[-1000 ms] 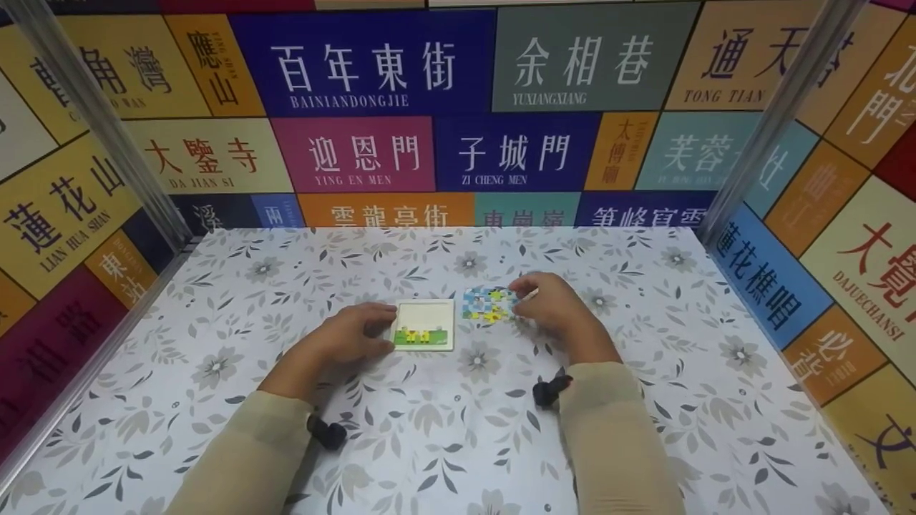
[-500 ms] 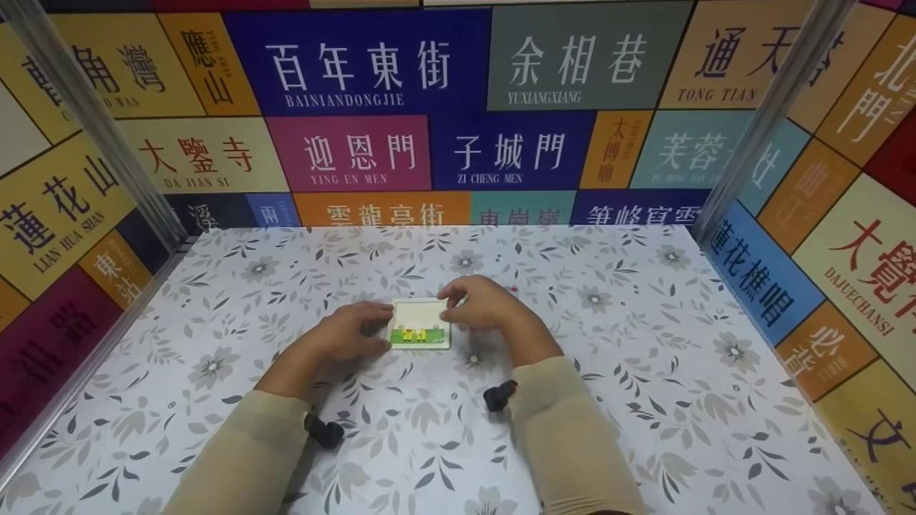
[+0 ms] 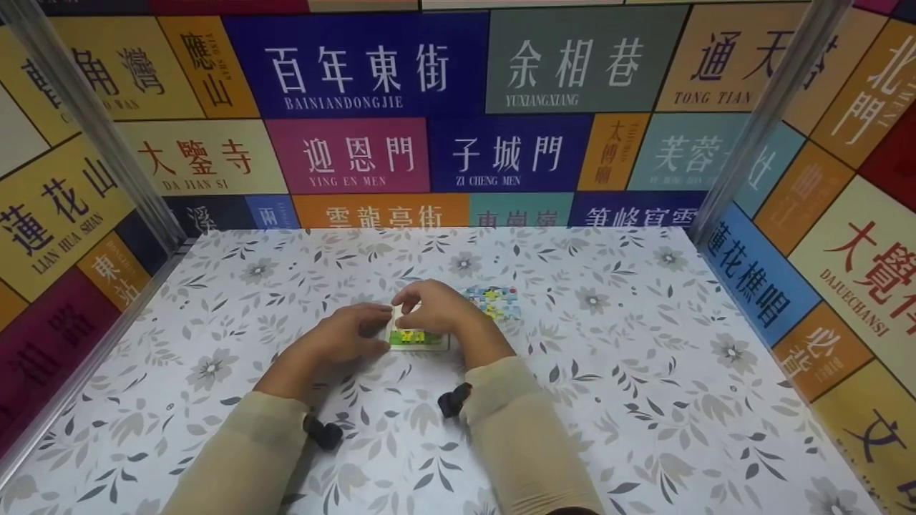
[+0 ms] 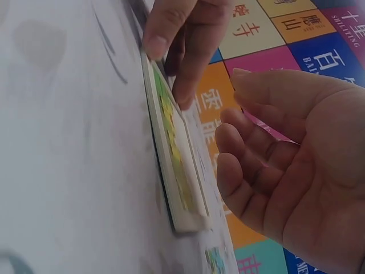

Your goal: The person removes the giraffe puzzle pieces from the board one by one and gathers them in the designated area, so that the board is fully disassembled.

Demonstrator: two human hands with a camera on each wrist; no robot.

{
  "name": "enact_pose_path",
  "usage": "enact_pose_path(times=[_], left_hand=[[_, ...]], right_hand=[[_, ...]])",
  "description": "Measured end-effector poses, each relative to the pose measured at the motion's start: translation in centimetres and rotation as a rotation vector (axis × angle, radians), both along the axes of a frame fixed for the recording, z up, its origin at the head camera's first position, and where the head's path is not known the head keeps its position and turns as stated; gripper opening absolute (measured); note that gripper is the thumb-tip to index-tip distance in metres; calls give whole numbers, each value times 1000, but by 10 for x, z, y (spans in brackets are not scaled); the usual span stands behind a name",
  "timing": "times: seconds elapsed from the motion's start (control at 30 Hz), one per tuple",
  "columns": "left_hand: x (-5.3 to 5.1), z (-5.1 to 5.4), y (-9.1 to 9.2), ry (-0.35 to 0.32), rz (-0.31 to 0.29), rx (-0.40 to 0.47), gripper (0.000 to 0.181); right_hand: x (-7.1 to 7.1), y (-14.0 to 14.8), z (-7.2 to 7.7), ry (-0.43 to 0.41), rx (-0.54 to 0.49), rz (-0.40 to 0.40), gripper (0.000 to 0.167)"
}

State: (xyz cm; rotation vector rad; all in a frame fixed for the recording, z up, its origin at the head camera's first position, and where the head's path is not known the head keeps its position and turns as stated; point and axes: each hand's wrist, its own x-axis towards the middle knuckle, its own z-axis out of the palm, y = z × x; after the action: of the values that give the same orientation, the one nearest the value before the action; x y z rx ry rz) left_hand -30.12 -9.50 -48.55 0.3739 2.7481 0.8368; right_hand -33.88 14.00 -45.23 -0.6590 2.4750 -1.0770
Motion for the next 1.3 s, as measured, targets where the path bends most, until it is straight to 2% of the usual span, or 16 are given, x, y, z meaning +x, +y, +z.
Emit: enact_pose_path(times=[0.17,0.37,0.47,0.7,1.07,1.3], left_hand=[[1,1,0,15,-11,-2,63],[3,1,0,46,-24,-7,60],[3,1,0,32,-14,-7,61],[4,3,0,-3,4,10,63],[3,1,-1,5,-1,4,64],[3,-1,-1,37,-17,-2,62]], right_hand=[[2,-5,-4,-4,14,4,38],[2,-8,-17,-18,43,22,39],[2,-10,-20,-7,66,19,42],[3,-11,-21,-14,130,-26,46],[4,-15,-22,-24,138,-32,36],[8,-16,-22,-11,126,-57,35]])
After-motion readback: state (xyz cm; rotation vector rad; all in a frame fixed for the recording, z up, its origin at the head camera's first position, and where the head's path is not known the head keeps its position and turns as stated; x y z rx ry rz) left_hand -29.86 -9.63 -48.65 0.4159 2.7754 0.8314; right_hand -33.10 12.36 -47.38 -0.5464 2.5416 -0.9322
